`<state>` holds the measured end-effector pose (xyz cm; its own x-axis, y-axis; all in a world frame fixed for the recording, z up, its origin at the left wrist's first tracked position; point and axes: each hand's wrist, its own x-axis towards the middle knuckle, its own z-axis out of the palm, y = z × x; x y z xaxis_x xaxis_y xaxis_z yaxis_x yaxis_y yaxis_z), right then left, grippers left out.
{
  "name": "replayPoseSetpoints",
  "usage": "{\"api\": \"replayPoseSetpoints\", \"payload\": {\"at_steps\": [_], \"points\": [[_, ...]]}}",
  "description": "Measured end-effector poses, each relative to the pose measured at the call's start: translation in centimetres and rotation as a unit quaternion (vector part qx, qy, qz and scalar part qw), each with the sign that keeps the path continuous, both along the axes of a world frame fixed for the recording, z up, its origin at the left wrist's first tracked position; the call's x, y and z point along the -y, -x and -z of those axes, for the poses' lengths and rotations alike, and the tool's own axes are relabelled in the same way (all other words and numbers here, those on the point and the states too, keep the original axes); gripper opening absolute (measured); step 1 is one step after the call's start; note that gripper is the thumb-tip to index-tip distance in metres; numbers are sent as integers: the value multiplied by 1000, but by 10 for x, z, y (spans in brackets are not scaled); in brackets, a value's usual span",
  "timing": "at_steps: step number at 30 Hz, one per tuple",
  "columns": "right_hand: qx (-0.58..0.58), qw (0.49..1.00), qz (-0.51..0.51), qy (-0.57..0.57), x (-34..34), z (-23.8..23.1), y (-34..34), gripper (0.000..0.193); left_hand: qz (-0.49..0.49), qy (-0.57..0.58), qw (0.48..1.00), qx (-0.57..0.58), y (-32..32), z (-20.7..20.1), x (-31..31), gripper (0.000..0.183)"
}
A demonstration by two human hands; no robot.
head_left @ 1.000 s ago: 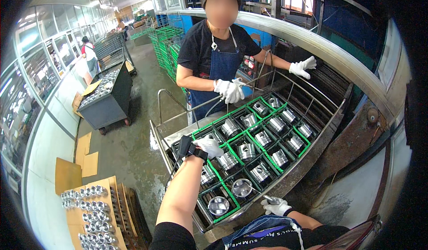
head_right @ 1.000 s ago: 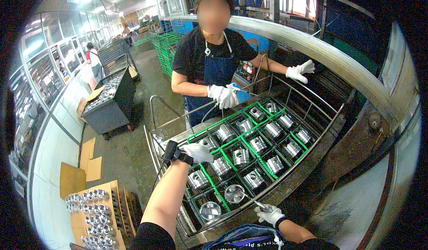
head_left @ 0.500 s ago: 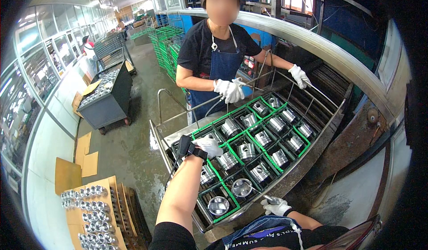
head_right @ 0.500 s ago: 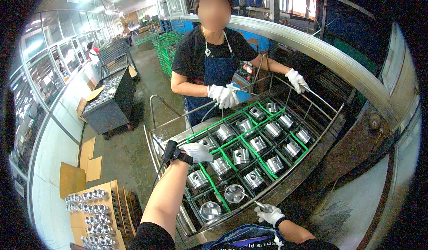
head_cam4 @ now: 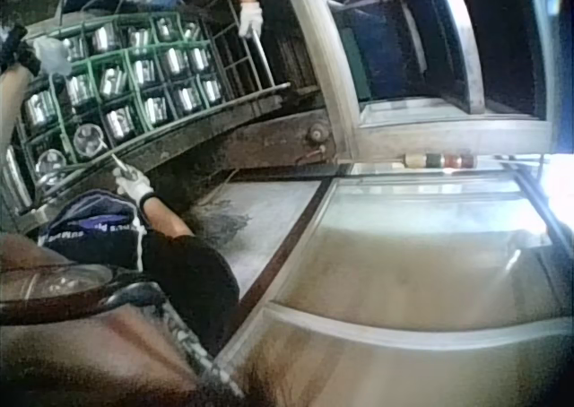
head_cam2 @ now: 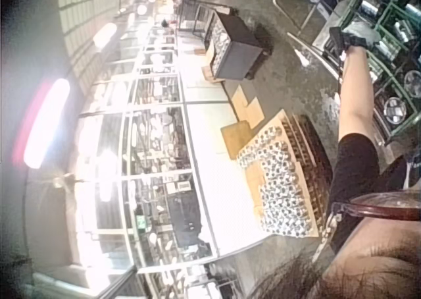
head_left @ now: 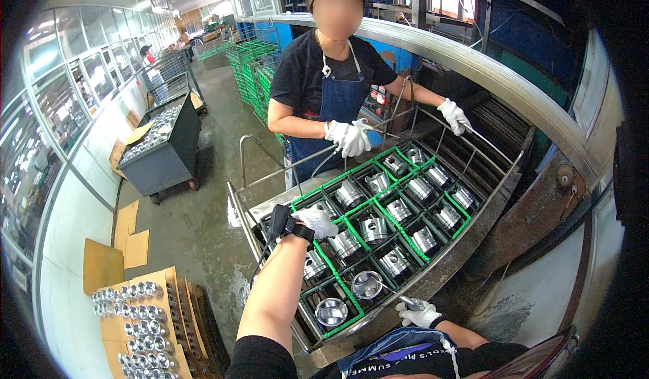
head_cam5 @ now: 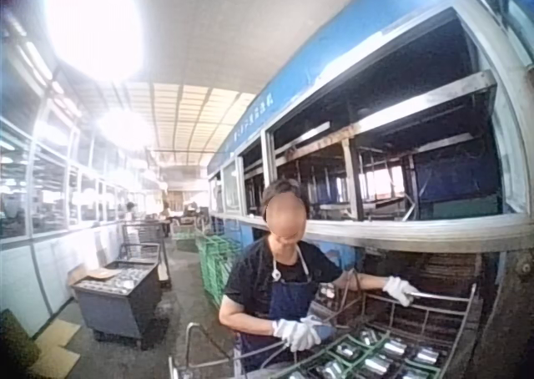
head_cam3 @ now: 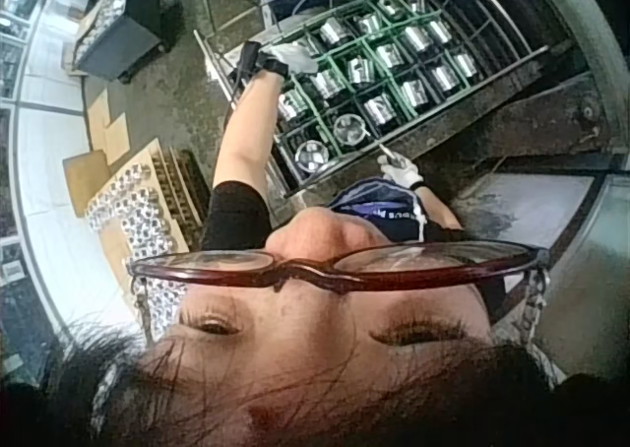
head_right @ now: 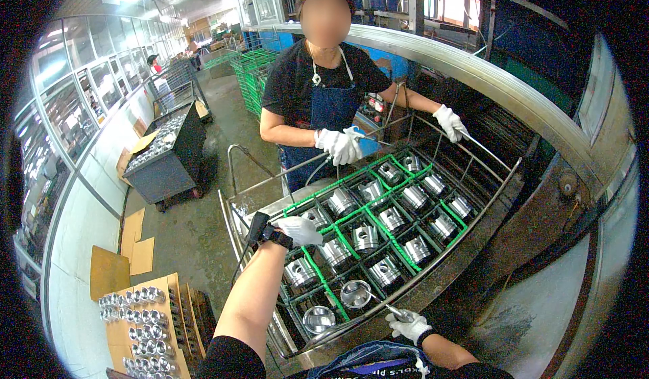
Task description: Cleaning and organizing metal piston-like components using an industrial washing rack.
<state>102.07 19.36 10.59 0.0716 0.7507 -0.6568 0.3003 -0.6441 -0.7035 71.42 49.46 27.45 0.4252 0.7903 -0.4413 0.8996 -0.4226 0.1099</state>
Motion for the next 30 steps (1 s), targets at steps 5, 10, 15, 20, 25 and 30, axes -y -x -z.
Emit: {"api": "replayPoseSetpoints", "payload": {"at_steps": [5,10,15,20,25,30], "points": [[21,1000,-10,2,2,1,-3,27,-25,-8,1000,13,-9,-6,2,47],[-2,1000,5,-1,0,1,-1,26,20,-37,999,-9,-5,-2,3,39],[-16,1000,10,-1,-2,3,1,25,-12,-24,999,22,0,0,0,45],[-17,1000,13,-2,-1,-4,1,25,27,-35,999,-7,-3,1,-1,39],[-24,1000,18,-1,-1,1,1,26,60,-48,997,-10,6,8,-6,40],[-5,1000,12,2,0,2,0,27,25,-31,999,11,-1,-3,-1,48]]}}
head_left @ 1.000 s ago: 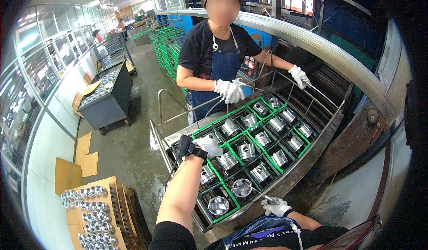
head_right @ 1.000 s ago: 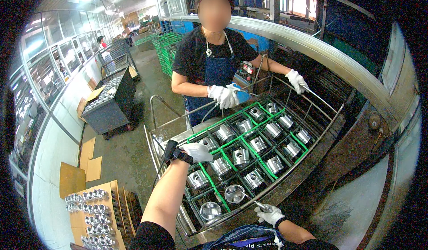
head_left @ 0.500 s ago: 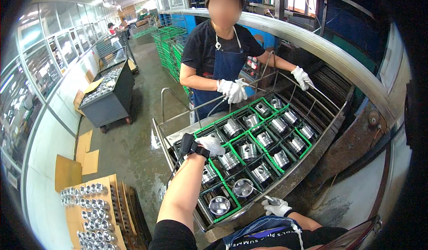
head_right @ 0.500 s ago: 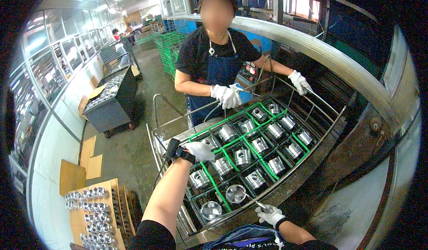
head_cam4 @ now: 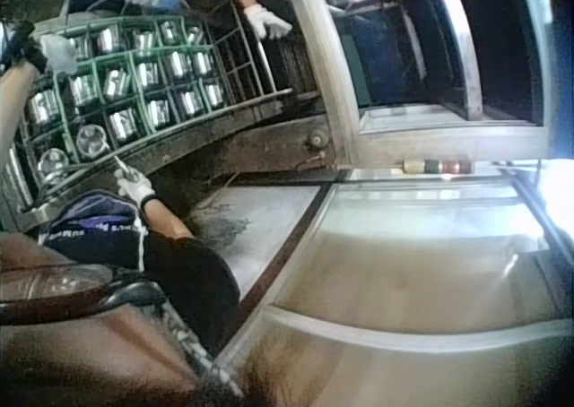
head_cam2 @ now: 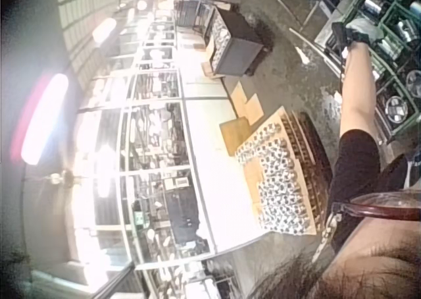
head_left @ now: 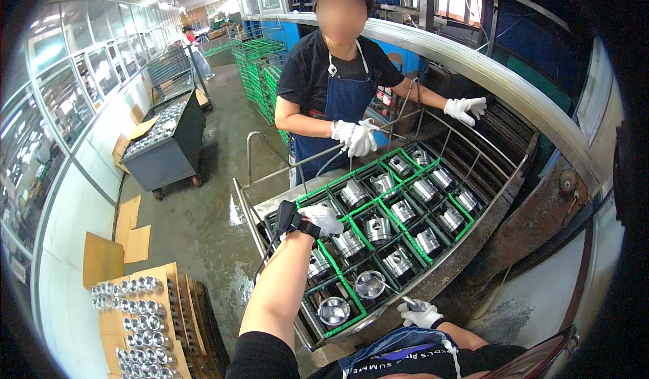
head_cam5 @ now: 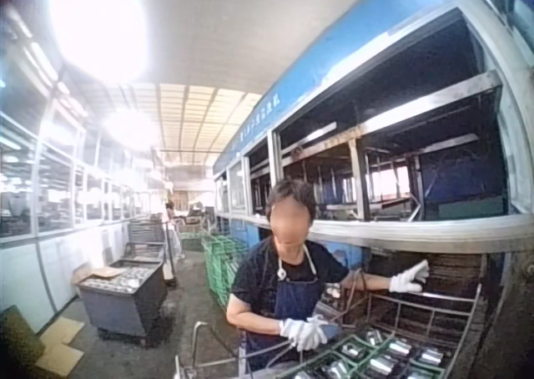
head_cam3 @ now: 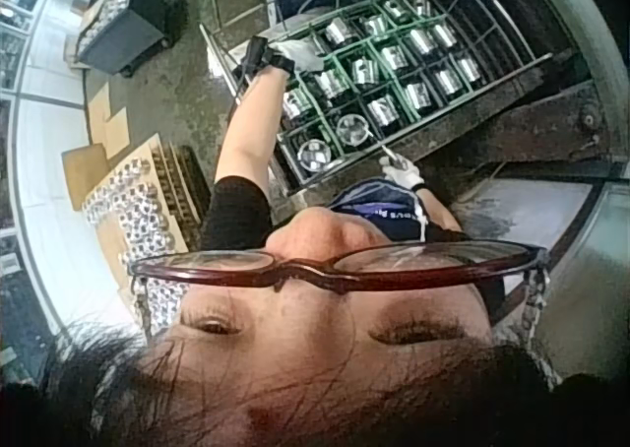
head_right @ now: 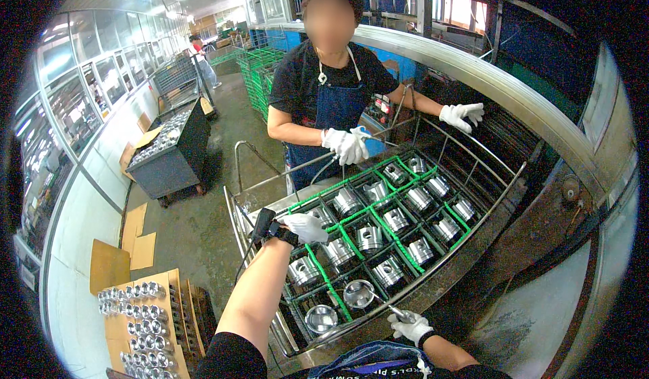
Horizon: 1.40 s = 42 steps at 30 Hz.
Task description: Cleaning and organizing metal piston-like components using an industrial washing rack.
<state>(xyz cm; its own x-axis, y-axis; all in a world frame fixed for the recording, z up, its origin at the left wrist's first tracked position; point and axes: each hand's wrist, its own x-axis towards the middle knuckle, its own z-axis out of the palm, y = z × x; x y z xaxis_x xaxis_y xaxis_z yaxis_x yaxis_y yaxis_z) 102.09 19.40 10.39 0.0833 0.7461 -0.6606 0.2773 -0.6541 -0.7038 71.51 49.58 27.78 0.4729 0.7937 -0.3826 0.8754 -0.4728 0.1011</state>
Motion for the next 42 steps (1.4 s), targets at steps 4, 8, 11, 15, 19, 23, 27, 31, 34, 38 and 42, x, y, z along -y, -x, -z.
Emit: {"api": "replayPoseSetpoints", "payload": {"at_steps": [4,8,11,15,19,23,27,31,34,38,42], "points": [[-11,1000,2,-5,0,-5,2,26,-25,-2,1000,16,2,-5,4,51],[0,1000,8,-2,3,-8,0,25,-34,20,999,-1,-12,-13,4,39],[-8,1000,5,-5,0,-7,4,25,73,-45,996,-1,10,31,-17,20],[-14,1000,7,-6,-2,-6,5,26,127,-61,990,27,23,63,-33,14],[-12,1000,4,-3,-1,-11,5,27,90,-58,993,46,24,55,-29,15],[-19,1000,15,-1,3,-7,-5,30,28,-34,999,3,-9,14,-11,29],[-46,999,20,-16,1,11,-3,29,58,-41,997,6,10,28,-22,38],[4,1000,-6,-8,0,-23,11,28,42,-57,998,2,22,55,-29,25],[-17,999,24,-15,6,-20,7,28,47,-48,998,-13,5,37,-20,19],[-27,999,8,-23,3,-4,7,28,-13,-20,1000,20,16,38,-18,49],[-42,998,34,-27,9,5,1,26,-24,33,999,-15,-5,-12,3,52]]}}
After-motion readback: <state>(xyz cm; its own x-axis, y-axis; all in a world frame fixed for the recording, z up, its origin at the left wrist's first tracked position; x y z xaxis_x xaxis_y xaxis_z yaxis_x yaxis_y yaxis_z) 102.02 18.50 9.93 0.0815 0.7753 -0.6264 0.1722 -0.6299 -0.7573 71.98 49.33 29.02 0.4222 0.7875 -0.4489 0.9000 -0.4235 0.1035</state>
